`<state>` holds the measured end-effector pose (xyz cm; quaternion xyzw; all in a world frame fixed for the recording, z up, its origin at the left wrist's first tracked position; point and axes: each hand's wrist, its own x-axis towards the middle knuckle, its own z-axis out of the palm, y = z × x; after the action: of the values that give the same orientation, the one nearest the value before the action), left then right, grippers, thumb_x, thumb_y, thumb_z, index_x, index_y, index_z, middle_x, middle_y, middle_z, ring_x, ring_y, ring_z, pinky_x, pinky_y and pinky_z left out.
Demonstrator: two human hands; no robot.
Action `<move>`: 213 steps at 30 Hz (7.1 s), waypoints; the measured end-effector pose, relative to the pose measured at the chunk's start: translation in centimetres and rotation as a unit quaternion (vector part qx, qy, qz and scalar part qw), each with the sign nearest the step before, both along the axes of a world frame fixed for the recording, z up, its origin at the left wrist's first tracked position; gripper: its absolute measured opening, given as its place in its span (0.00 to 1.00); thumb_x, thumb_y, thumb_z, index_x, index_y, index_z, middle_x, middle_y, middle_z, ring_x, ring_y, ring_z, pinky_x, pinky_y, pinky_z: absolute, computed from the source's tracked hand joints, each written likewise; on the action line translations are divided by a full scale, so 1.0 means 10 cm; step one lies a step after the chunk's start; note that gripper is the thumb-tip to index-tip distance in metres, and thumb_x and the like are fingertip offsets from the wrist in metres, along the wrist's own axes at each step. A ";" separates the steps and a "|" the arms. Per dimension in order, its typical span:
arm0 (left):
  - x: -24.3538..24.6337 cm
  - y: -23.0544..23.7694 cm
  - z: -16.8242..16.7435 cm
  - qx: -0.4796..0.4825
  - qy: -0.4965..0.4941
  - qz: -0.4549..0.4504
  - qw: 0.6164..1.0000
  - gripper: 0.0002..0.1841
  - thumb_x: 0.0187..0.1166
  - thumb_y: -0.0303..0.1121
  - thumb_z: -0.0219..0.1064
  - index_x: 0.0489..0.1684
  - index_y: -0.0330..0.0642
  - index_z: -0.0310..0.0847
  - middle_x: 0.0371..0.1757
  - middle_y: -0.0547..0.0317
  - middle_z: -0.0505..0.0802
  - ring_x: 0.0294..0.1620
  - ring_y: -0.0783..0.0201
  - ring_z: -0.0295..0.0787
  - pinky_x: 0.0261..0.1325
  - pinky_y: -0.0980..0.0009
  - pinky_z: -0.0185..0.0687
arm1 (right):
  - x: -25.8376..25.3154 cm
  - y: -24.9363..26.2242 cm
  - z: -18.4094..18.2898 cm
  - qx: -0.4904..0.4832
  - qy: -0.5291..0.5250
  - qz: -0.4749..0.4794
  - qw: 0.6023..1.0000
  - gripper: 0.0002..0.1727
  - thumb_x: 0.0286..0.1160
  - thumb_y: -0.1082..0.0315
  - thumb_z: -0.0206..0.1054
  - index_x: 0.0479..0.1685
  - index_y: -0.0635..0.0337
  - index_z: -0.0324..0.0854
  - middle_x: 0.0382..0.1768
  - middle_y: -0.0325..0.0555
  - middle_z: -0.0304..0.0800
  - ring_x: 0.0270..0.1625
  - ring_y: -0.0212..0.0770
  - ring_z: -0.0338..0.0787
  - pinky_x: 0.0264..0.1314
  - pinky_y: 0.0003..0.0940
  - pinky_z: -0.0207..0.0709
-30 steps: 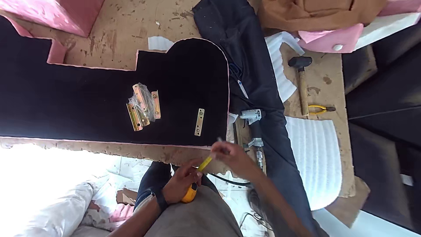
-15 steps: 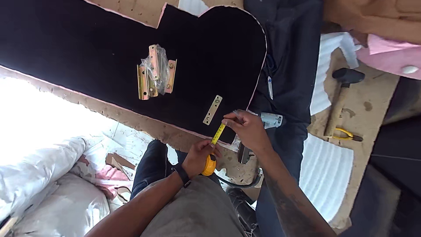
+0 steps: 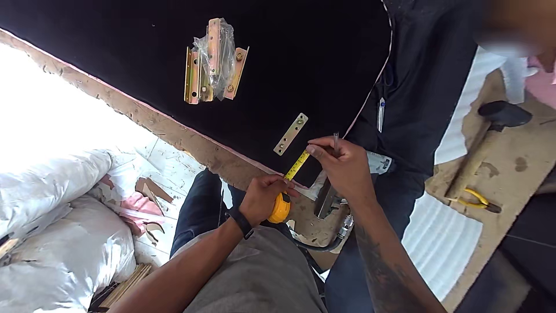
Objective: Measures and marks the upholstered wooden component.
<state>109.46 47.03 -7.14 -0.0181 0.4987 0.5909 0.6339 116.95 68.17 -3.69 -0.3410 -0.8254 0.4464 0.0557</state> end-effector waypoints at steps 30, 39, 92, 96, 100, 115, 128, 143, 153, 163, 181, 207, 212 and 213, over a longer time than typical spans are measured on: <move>0.04 0.03 0.05 -0.021 -0.059 0.054 0.997 0.17 0.94 0.34 0.54 0.56 0.31 0.88 0.48 0.36 0.96 0.36 0.47 0.96 0.44 0.56 0.95 | -0.11 0.16 0.26 0.017 0.016 0.083 0.996 0.09 0.80 0.61 0.65 0.48 0.48 0.91 0.36 0.31 0.92 0.31 0.28 0.89 0.28 0.27 0.85; 0.03 0.04 0.11 -0.039 -0.060 0.054 0.996 0.16 0.93 0.33 0.55 0.54 0.32 0.88 0.48 0.39 0.96 0.37 0.47 0.96 0.43 0.55 0.95 | -0.12 0.25 0.16 -0.041 0.018 0.105 0.993 0.10 0.83 0.64 0.63 0.50 0.52 0.90 0.39 0.35 0.95 0.37 0.35 0.95 0.38 0.34 0.94; -0.04 -0.29 0.08 -0.001 -0.010 -0.073 0.997 0.17 0.93 0.36 0.56 0.50 0.37 0.91 0.48 0.46 0.98 0.37 0.52 0.96 0.42 0.60 0.95 | -0.11 0.29 0.00 -0.018 0.063 0.136 0.989 0.11 0.83 0.65 0.62 0.47 0.55 0.90 0.40 0.36 0.93 0.36 0.33 0.93 0.36 0.31 0.91; 0.01 -0.46 0.08 0.001 0.000 -0.104 0.995 0.19 0.93 0.38 0.54 0.51 0.37 0.92 0.48 0.49 0.98 0.36 0.55 0.97 0.44 0.61 0.95 | -0.05 0.30 -0.02 -0.021 0.077 0.135 0.988 0.10 0.82 0.66 0.61 0.45 0.56 0.90 0.38 0.38 0.92 0.34 0.33 0.91 0.33 0.31 0.90; 0.01 -0.49 0.07 0.006 0.013 -0.105 0.994 0.18 0.93 0.38 0.55 0.50 0.38 0.92 0.48 0.49 0.98 0.36 0.55 0.97 0.44 0.61 0.95 | -0.11 0.29 -0.06 -0.019 0.102 0.143 0.984 0.10 0.82 0.67 0.62 0.46 0.58 0.90 0.38 0.39 0.92 0.35 0.34 0.92 0.35 0.32 0.91; 0.03 -0.47 0.08 -0.016 0.039 -0.135 0.990 0.17 0.92 0.39 0.57 0.49 0.42 0.94 0.47 0.54 0.98 0.39 0.59 0.96 0.46 0.63 0.94 | -0.05 0.33 -0.01 -0.016 0.096 0.144 0.985 0.10 0.81 0.68 0.61 0.44 0.57 0.90 0.38 0.38 0.92 0.35 0.33 0.91 0.34 0.31 0.88; -0.05 -0.32 0.11 -0.066 0.155 -0.115 0.979 0.17 0.91 0.42 0.59 0.40 0.45 0.94 0.38 0.57 0.98 0.34 0.59 0.95 0.40 0.61 0.92 | 0.01 0.61 -0.12 0.067 0.203 0.170 0.962 0.08 0.73 0.69 0.70 0.43 0.59 0.93 0.39 0.41 0.95 0.43 0.35 0.93 0.50 0.37 0.89; 0.03 -0.36 0.10 -0.088 0.176 -0.139 0.971 0.17 0.91 0.43 0.59 0.39 0.49 0.94 0.37 0.62 0.99 0.35 0.64 0.95 0.42 0.64 0.90 | -0.04 0.58 -0.22 0.058 0.191 0.210 0.957 0.08 0.77 0.69 0.67 0.42 0.57 0.93 0.38 0.38 0.93 0.44 0.32 0.90 0.48 0.31 0.86; 0.02 -0.31 0.09 -0.089 0.175 -0.142 0.970 0.17 0.91 0.43 0.59 0.40 0.49 0.94 0.37 0.62 0.99 0.36 0.64 0.95 0.42 0.64 0.90 | -0.05 0.55 -0.24 0.062 0.203 0.186 0.959 0.07 0.76 0.71 0.67 0.41 0.58 0.92 0.39 0.39 0.94 0.44 0.33 0.91 0.47 0.30 0.86; 0.01 -0.27 0.08 -0.094 0.175 -0.155 0.968 0.17 0.91 0.42 0.59 0.39 0.48 0.93 0.37 0.61 0.99 0.36 0.64 0.95 0.42 0.63 0.90 | -0.03 0.51 -0.24 0.078 0.206 0.148 0.964 0.07 0.76 0.70 0.67 0.41 0.58 0.93 0.38 0.39 0.94 0.43 0.31 0.91 0.45 0.28 0.86; -0.01 -0.27 0.04 -0.086 0.191 -0.167 0.964 0.17 0.91 0.43 0.59 0.36 0.49 0.94 0.37 0.62 0.99 0.37 0.64 0.95 0.43 0.63 0.90 | 0.00 0.40 -0.28 0.082 0.204 0.198 0.955 0.09 0.78 0.68 0.67 0.42 0.54 0.94 0.38 0.35 0.95 0.46 0.32 0.90 0.54 0.38 0.81; 0.03 -0.22 0.12 -0.103 0.206 -0.183 0.956 0.17 0.91 0.42 0.59 0.38 0.48 0.93 0.36 0.63 0.99 0.35 0.65 0.95 0.41 0.64 0.89 | -0.02 0.41 -0.29 0.071 0.215 0.203 0.953 0.08 0.78 0.68 0.67 0.43 0.54 0.94 0.39 0.36 0.94 0.47 0.34 0.89 0.54 0.37 0.81; 0.05 -0.20 0.10 -0.102 0.198 -0.187 0.957 0.17 0.91 0.42 0.59 0.38 0.48 0.94 0.37 0.63 0.99 0.36 0.65 0.95 0.43 0.63 0.90 | 0.03 0.43 -0.30 0.079 0.223 0.191 0.953 0.09 0.77 0.70 0.65 0.39 0.56 0.92 0.35 0.37 0.92 0.43 0.35 0.87 0.48 0.35 0.80; 0.04 -0.20 0.10 -0.103 0.201 -0.187 0.956 0.17 0.91 0.43 0.59 0.38 0.49 0.94 0.37 0.63 0.99 0.36 0.65 0.95 0.43 0.63 0.90 | 0.02 0.43 -0.30 0.077 0.223 0.192 0.953 0.09 0.76 0.70 0.65 0.39 0.56 0.93 0.35 0.37 0.92 0.43 0.34 0.87 0.48 0.35 0.80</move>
<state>109.82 45.03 -6.15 0.1297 0.6682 0.3990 0.6144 117.19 72.51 -6.71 -0.0624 -0.8737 0.4484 0.1780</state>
